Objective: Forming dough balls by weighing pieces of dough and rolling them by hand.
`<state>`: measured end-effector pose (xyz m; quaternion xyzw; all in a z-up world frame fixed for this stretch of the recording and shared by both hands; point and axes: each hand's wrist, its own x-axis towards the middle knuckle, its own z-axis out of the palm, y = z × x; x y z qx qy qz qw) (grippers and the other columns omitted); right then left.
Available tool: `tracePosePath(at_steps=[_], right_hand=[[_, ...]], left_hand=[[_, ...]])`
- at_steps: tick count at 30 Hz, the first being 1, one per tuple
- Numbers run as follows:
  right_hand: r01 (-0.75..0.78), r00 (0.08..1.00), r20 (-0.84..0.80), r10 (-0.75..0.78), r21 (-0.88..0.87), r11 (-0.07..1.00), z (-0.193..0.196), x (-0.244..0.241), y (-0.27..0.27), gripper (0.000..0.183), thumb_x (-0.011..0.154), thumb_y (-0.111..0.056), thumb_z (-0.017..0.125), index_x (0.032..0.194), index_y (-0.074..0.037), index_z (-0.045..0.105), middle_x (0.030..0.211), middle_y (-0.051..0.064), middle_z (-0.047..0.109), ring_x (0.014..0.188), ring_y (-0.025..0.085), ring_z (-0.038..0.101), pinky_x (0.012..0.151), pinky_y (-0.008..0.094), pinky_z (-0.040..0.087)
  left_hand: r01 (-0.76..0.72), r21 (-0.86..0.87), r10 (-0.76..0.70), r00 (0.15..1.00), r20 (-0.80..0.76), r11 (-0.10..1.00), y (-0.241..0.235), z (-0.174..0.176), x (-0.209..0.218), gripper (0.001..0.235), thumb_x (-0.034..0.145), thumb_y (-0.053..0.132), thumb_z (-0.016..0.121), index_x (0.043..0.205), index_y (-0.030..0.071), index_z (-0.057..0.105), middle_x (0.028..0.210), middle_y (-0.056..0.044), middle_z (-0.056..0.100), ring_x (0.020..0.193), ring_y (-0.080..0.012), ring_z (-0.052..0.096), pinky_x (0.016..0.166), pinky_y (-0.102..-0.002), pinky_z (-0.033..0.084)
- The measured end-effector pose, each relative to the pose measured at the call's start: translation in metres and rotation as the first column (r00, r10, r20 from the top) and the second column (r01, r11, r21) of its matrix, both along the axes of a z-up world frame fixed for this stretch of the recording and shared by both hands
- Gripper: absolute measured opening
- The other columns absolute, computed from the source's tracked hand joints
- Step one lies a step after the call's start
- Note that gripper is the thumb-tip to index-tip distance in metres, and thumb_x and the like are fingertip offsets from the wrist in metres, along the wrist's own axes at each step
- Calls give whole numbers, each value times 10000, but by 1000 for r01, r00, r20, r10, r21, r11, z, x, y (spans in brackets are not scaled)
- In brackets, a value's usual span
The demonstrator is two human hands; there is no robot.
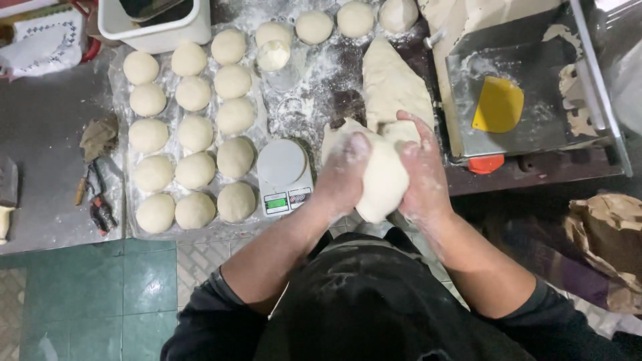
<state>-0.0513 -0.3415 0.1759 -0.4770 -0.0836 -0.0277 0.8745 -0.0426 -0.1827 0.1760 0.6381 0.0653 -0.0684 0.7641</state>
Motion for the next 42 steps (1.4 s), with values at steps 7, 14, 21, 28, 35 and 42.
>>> tracePosePath(at_steps=[7, 14, 21, 28, 35, 42], right_hand=[[-107, 988, -79, 132, 257, 960, -10, 0, -29, 743, 1009, -646, 635, 1390, -25, 492, 1250, 187, 620, 1161, 350, 624, 992, 492, 556], [-146, 982, 107, 154, -78, 986, 17, -21, -28, 863, 1002, -692, 605, 1533, -42, 403, 1467, 168, 546, 1384, 290, 532, 1184, 463, 466], [-87, 995, 66, 78, 136, 987, 9, -12, -40, 586, 1162, -626, 496, 1256, -48, 521, 1179, 164, 610, 1113, 291, 628, 945, 434, 570], [-172, 983, -31, 183, 225, 959, 13, -27, -16, 876, 967, -697, 554, 1531, -32, 468, 1486, 115, 597, 1398, 257, 599, 1221, 410, 509], [-309, 951, 90, 297, 356, 882, 31, -23, -26, 750, 1025, -644, 633, 1492, -86, 446, 1350, 142, 601, 1233, 316, 616, 1059, 479, 542], [-97, 990, 124, 62, 298, 950, 37, -35, -24, 665, 1008, -568, 646, 1509, -178, 451, 1567, 65, 497, 1402, 276, 531, 1205, 482, 481]], left_hand=[[249, 316, -377, 805, 458, 915, -38, 33, -48, 980, 1039, 656, 391, 1628, -81, 125, 1570, -351, 303, 1449, -423, 372, 1130, -563, 409], [-127, 437, 25, 973, 231, 891, -27, 13, -19, 961, 857, 821, 403, 1392, 28, 494, 1255, -181, 688, 989, -305, 789, 731, -406, 686], [-92, 591, -346, 735, 583, 801, -55, 44, -71, 834, 1035, 644, 312, 1531, -19, 408, 1497, -300, 454, 1342, -421, 562, 1104, -503, 567], [-123, 21, 97, 867, 489, 992, -19, 11, -21, 704, 1036, 616, 425, 1411, 23, 483, 1244, -288, 685, 1091, -410, 770, 899, -536, 663], [207, 81, -207, 718, 664, 975, -41, 82, -54, 737, 1063, 617, 454, 1469, 3, 487, 1493, -121, 462, 1409, -300, 484, 1210, -489, 436], [-72, 75, 42, 941, 335, 995, -26, -3, -16, 536, 1088, 488, 416, 1284, 23, 597, 1062, -216, 680, 960, -361, 795, 816, -493, 661]])
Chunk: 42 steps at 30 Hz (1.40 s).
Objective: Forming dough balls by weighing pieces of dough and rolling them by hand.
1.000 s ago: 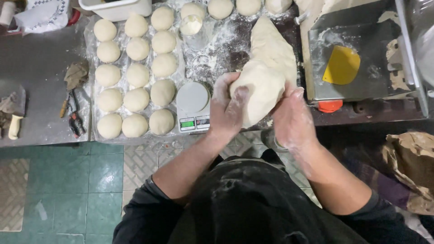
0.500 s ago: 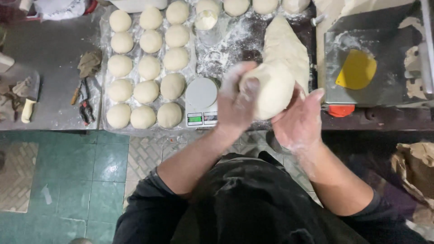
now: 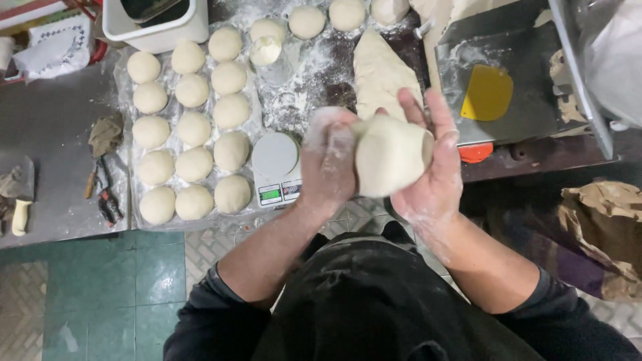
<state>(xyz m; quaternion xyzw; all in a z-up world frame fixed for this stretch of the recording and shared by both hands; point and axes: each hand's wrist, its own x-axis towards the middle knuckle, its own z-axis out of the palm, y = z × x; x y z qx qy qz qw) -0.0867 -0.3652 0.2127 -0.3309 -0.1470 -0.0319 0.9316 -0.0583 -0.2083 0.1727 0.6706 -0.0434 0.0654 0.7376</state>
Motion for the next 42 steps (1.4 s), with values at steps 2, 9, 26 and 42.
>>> tracePosePath(at_steps=[2, 9, 26, 42], right_hand=[[-58, 998, -32, 57, -27, 998, -6, 9, -15, 698, 1012, -620, 616, 1508, -149, 476, 1554, 143, 510, 1403, 321, 538, 1190, 498, 469], [-408, 908, 64, 414, -89, 909, 18, 12, -18, 872, 1005, -689, 560, 1564, -36, 416, 1716, 188, 310, 1613, 314, 342, 1319, 478, 328], [-350, 934, 65, 351, -31, 936, -22, 26, -14, 771, 1059, -630, 530, 1631, -142, 355, 1621, 208, 337, 1422, 334, 475, 1180, 511, 454], [-290, 902, -314, 295, 65, 955, -43, 15, -9, 786, 970, -683, 486, 1565, -196, 321, 1484, 127, 463, 1350, 319, 520, 1123, 526, 484]], left_hand=[[134, 328, -184, 975, 126, 935, 2, 20, -1, 601, 1099, 542, 314, 1333, 56, 576, 1186, -177, 661, 1077, -310, 718, 940, -460, 608], [37, 355, -258, 758, 599, 934, -26, 86, -54, 770, 1082, 665, 256, 1403, -20, 396, 1502, -363, 325, 1401, -468, 449, 1178, -506, 450], [-32, 594, -336, 800, 497, 804, -3, 85, -37, 864, 1078, 683, 246, 1347, -97, 504, 1344, -325, 481, 1283, -394, 482, 1033, -527, 495], [-573, 710, -259, 673, 693, 409, -8, 76, -47, 679, 1027, 591, 307, 1333, 35, 547, 1371, -274, 540, 1208, -413, 600, 906, -476, 617]])
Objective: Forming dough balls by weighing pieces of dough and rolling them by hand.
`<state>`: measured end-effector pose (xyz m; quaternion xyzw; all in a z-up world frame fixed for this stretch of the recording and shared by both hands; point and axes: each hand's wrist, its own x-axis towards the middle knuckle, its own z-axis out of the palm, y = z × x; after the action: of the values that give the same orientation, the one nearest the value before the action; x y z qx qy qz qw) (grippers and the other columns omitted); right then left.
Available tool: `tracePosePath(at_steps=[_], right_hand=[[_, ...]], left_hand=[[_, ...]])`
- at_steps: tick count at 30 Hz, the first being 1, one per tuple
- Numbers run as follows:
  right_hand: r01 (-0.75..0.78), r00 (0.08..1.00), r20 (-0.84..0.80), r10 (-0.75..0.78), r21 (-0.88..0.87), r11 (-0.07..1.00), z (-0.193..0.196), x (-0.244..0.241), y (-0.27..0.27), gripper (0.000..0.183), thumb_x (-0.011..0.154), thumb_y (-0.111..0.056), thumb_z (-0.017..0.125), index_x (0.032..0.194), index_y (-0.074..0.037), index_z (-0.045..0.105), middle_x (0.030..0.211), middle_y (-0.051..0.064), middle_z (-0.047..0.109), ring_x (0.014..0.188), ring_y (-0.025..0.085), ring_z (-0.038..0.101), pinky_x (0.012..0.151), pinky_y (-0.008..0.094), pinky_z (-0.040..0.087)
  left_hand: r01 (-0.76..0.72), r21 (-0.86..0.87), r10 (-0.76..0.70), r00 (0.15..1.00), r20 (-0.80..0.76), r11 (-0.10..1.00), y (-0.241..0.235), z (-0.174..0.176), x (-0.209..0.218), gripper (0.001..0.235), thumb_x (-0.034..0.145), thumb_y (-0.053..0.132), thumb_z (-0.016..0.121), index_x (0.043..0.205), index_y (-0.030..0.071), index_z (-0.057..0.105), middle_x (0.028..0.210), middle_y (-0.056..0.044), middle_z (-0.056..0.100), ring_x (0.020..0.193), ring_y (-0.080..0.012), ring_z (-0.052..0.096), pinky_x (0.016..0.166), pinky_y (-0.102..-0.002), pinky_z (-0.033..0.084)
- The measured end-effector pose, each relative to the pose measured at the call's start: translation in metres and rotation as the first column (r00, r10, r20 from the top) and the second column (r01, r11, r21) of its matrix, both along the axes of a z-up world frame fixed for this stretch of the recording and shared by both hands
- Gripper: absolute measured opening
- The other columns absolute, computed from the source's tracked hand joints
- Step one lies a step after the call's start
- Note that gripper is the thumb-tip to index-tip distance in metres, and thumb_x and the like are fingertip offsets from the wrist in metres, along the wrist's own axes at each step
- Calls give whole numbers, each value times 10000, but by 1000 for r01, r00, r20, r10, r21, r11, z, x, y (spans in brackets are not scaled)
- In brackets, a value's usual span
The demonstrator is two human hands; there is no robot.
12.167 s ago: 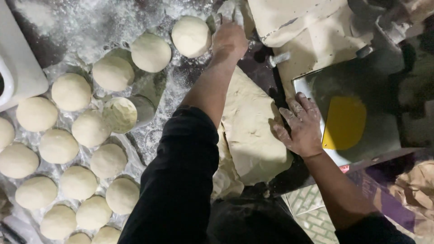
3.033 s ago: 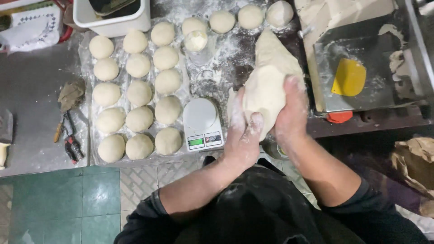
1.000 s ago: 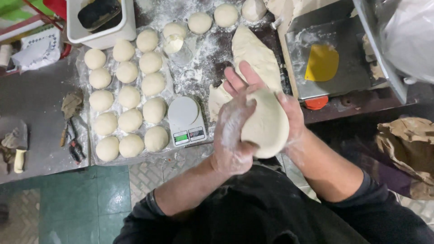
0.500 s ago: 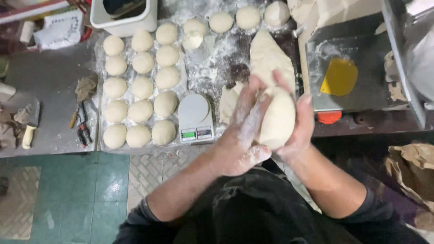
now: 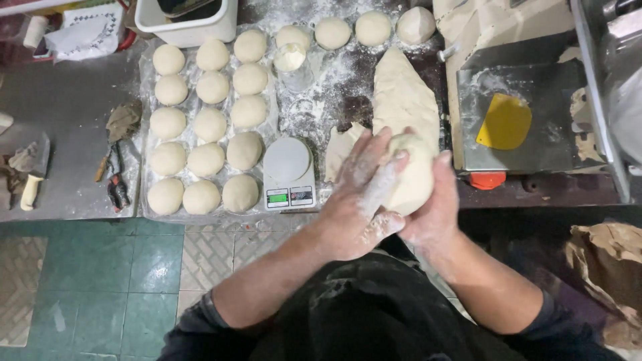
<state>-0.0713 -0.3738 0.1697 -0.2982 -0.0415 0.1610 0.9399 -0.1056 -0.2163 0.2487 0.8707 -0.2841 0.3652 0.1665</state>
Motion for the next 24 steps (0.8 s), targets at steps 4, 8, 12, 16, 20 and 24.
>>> tracePosePath(at_steps=[4, 8, 12, 16, 20, 24], right_hand=[[-56, 998, -3, 56, 19, 998, -26, -12, 24, 877, 1087, -683, 522, 1648, -24, 380, 1456, 191, 512, 1278, 306, 529, 1035, 453, 463], [285, 848, 518, -116, -261, 922, -11, -5, 30, 853, 1010, -690, 528, 1573, -71, 361, 1545, 167, 499, 1388, 292, 502, 1182, 455, 435], [49, 999, 28, -46, -111, 993, -16, 11, 19, 841, 975, -677, 500, 1532, -56, 394, 1391, 185, 576, 1276, 354, 565, 1069, 506, 485], [81, 989, -117, -89, -73, 994, -8, 7, 35, 842, 967, -678, 513, 1541, -75, 387, 1424, 144, 563, 1326, 331, 547, 1134, 485, 457], [138, 955, 285, -82, -182, 974, -3, -4, 46, 878, 990, -744, 450, 1543, -64, 386, 1507, 110, 487, 1389, 281, 480, 1187, 464, 404], [216, 946, 257, -198, -44, 975, -15, 21, 35, 813, 1003, -737, 442, 1510, -101, 447, 1440, 153, 591, 1364, 311, 561, 1212, 484, 450]], left_hand=[[57, -529, -184, 964, -190, 846, 19, -81, 26, 566, 1119, 506, 376, 1342, 43, 615, 1317, -228, 597, 1170, -306, 664, 932, -339, 649], [-249, -568, -260, 699, -666, 784, 21, -108, 52, 610, 1106, 453, 216, 1199, 19, 635, 1098, -203, 722, 968, -256, 740, 839, -299, 619], [154, -588, -552, 589, -590, 794, 29, -49, 47, 628, 1116, 504, 383, 1366, -60, 508, 1249, -236, 602, 1150, -312, 654, 911, -350, 581], [-41, -271, 18, 996, -84, 962, 12, -42, 27, 598, 1092, 463, 366, 1285, -79, 529, 1262, -306, 597, 1111, -391, 618, 927, -480, 551], [-109, -839, -425, 824, -376, 533, 25, -127, 66, 515, 1005, 503, 497, 1194, 45, 636, 1112, -150, 741, 989, -319, 796, 753, -464, 657], [-77, -495, -269, 761, -590, 866, 17, -75, 55, 420, 1135, 370, 393, 1293, 43, 602, 1187, -182, 698, 1082, -349, 722, 917, -514, 626]])
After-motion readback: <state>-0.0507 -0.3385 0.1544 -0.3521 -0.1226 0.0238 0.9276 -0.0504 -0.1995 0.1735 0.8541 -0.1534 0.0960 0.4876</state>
